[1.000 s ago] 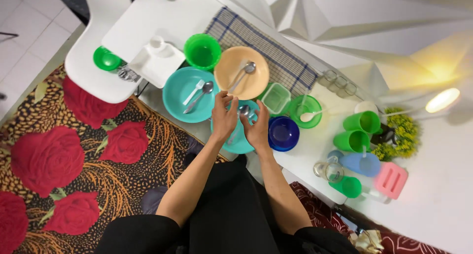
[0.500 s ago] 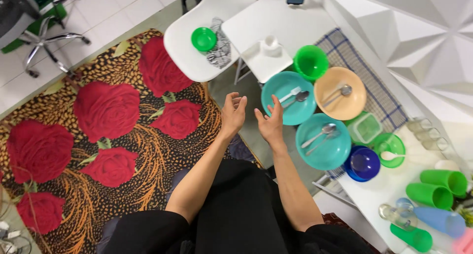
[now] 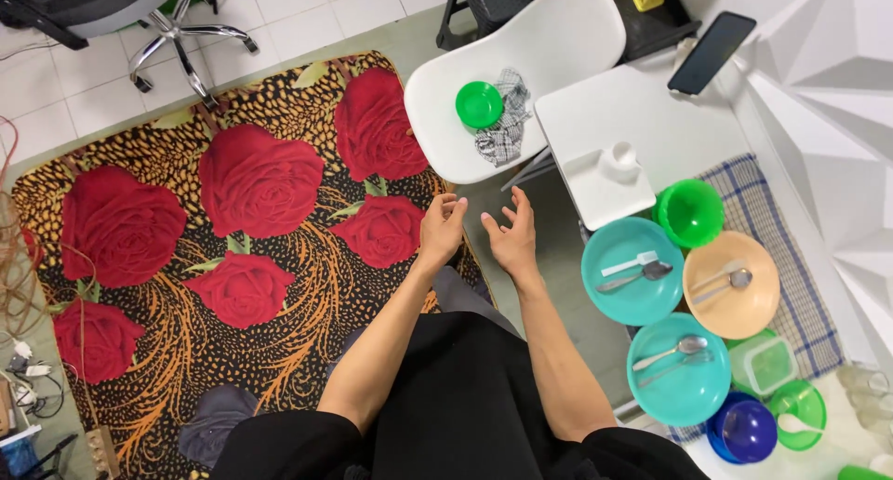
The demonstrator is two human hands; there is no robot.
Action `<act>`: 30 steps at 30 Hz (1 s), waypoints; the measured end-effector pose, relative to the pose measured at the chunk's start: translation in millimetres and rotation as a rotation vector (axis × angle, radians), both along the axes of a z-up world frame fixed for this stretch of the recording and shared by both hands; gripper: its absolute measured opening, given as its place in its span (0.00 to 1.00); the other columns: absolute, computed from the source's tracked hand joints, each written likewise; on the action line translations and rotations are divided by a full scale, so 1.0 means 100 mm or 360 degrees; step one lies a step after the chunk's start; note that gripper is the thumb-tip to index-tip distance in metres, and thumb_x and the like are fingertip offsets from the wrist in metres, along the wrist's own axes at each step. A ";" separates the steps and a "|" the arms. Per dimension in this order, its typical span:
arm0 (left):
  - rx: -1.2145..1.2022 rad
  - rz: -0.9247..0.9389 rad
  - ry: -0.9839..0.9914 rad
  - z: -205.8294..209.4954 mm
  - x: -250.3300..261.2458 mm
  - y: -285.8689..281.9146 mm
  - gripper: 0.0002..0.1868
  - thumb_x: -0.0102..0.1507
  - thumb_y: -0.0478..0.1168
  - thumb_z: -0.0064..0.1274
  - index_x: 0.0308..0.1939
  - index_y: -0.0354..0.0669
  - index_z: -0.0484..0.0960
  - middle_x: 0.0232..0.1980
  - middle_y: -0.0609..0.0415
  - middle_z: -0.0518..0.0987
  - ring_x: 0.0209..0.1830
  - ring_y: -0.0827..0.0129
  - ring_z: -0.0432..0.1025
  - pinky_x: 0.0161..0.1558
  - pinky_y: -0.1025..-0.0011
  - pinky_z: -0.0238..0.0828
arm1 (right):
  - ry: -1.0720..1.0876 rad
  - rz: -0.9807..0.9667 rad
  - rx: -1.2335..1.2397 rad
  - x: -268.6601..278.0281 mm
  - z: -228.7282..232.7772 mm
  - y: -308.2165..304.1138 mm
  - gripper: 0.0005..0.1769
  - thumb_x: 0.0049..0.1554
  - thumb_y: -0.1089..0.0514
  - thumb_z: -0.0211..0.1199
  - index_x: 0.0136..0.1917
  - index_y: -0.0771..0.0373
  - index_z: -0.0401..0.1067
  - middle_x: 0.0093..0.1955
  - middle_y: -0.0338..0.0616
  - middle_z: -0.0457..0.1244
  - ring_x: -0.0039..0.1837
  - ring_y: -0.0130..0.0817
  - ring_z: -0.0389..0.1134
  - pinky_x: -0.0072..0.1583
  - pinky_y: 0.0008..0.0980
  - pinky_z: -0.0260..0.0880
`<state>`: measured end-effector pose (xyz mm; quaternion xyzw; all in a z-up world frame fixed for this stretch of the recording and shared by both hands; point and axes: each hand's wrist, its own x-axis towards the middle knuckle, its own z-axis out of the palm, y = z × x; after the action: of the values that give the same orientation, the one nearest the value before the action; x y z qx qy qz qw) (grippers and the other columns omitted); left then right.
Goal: The person picks up forks and spoons from a basket and places them onto plates and bowls. They also move green bowls and lids between a chair and the table, occasionally wiping them with a cloth.
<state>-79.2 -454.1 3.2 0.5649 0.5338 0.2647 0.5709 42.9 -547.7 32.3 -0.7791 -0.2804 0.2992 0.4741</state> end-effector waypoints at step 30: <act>0.0401 -0.0392 0.0593 -0.75 0.67 5.51 0.34 0.67 0.58 0.54 0.65 0.32 0.76 0.57 0.30 0.82 0.60 0.38 0.75 0.62 0.51 0.69 | -0.0120 -0.0094 -0.0148 1.02 -1.64 5.21 0.47 0.54 0.55 0.75 0.80 0.63 0.56 0.73 0.60 0.61 0.65 0.46 0.72 0.62 0.42 0.75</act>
<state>-12.2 97.0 -72.1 0.7313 0.5198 0.1487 0.4158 144.9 -26.7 -132.2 -0.8189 -0.2608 0.2683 0.4351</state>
